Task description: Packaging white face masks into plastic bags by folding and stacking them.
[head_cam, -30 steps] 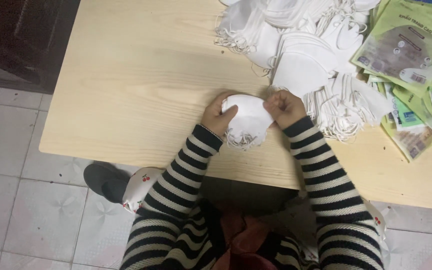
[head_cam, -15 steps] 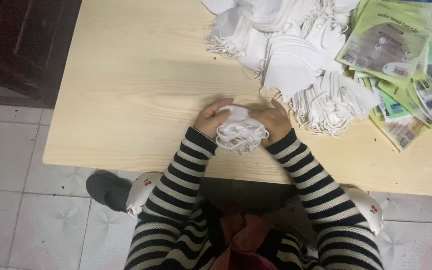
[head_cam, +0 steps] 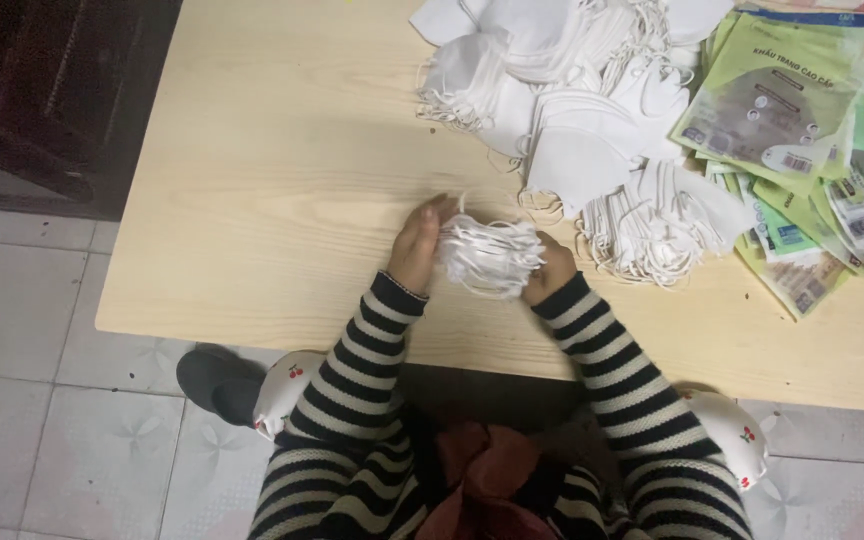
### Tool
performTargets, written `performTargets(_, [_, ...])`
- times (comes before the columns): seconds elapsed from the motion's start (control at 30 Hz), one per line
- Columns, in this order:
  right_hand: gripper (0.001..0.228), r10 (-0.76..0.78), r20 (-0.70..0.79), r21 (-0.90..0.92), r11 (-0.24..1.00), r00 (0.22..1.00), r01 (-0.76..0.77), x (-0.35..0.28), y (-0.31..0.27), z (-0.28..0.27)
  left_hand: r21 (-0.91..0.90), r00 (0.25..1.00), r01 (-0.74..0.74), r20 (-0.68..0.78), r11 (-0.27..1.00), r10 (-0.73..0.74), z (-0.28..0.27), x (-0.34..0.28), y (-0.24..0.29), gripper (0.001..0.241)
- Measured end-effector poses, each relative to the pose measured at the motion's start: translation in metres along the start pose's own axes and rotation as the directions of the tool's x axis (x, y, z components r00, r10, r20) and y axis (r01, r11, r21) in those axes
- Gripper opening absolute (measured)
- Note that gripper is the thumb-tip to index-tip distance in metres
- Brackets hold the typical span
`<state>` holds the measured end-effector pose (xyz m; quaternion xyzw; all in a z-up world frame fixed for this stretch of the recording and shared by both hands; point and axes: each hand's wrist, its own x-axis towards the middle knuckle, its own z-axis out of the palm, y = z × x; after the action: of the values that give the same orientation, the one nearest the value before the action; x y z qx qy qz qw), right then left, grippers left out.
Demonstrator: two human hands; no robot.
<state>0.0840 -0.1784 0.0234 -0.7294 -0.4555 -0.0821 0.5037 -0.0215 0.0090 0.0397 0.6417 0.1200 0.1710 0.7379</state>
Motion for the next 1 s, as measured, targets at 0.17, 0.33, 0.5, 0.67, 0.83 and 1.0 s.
performTargets(0.17, [0.041,0.003,0.030,-0.012,1.000,1.000,-0.003,-0.021,0.042,0.022,0.050,0.992,-0.104,0.080,0.993,0.100,0.011,0.006,-0.042,0.060])
performTargets(0.33, [0.043,0.143,0.100,-0.127,0.983,0.985,-0.130,-0.016,0.030,0.017,-0.096,0.980,-0.176,0.076,0.980,0.183,0.026,0.000,-0.035,0.059])
performTargets(0.5, [0.047,0.351,0.170,-0.314,0.905,0.921,-0.287,-0.001,0.020,0.014,0.046,0.943,-0.257,0.229,0.965,0.240,0.033,0.006,0.002,0.055])
performTargets(0.67, [0.051,0.497,0.199,-0.451,0.812,0.845,-0.371,0.011,0.009,0.011,0.020,0.989,-0.140,0.040,0.990,0.139,0.042,0.004,0.019,0.056])
performTargets(0.83, [0.033,-0.172,-0.091,-0.066,0.984,0.981,0.166,0.025,0.016,0.019,-0.504,0.839,0.355,-0.199,0.787,-0.506,0.015,-0.003,0.032,0.069])
performTargets(1.0, [0.044,-0.487,-0.082,-0.329,0.837,0.869,0.438,0.026,0.013,0.042,-0.420,0.865,0.435,-0.049,0.796,-0.499,-0.016,-0.017,0.000,0.049])
